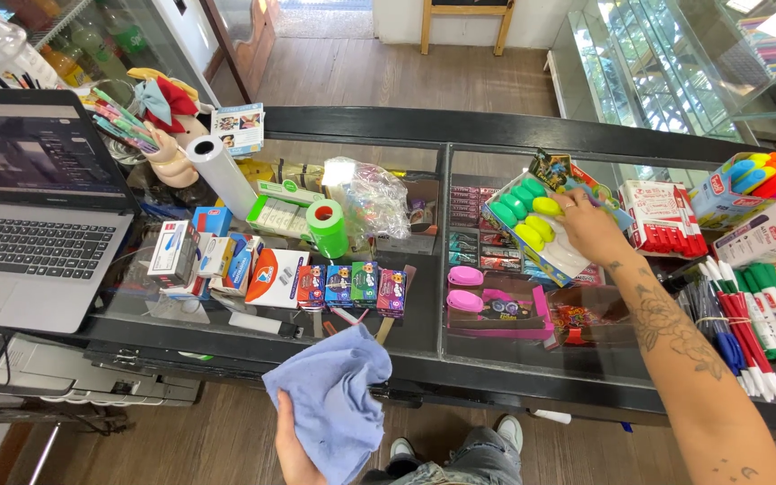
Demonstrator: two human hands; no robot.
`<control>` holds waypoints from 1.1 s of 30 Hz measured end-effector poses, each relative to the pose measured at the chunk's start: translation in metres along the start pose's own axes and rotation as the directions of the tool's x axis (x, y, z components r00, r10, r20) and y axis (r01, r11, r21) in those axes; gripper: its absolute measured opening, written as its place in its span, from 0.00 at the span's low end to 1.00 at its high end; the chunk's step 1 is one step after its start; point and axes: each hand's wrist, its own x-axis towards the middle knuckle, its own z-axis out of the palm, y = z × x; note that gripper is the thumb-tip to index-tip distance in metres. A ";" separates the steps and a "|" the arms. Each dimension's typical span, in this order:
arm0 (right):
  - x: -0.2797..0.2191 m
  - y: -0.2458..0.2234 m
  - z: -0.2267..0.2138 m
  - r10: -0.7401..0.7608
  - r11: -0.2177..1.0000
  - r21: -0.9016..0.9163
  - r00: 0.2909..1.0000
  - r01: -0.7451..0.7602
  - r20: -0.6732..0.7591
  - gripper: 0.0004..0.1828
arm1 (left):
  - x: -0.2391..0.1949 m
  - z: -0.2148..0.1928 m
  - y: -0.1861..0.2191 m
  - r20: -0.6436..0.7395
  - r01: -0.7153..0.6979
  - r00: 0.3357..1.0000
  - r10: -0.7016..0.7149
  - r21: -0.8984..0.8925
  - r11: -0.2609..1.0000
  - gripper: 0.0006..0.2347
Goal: Cleaning small stationery items with a cloth and organizing them in a display case on a retail counter.
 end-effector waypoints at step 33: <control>-0.236 -0.300 -0.056 -0.194 0.668 0.370 0.632 0.646 -0.751 0.28 | 0.034 0.010 -0.080 0.749 0.308 0.589 -0.302 0.137 0.942 0.43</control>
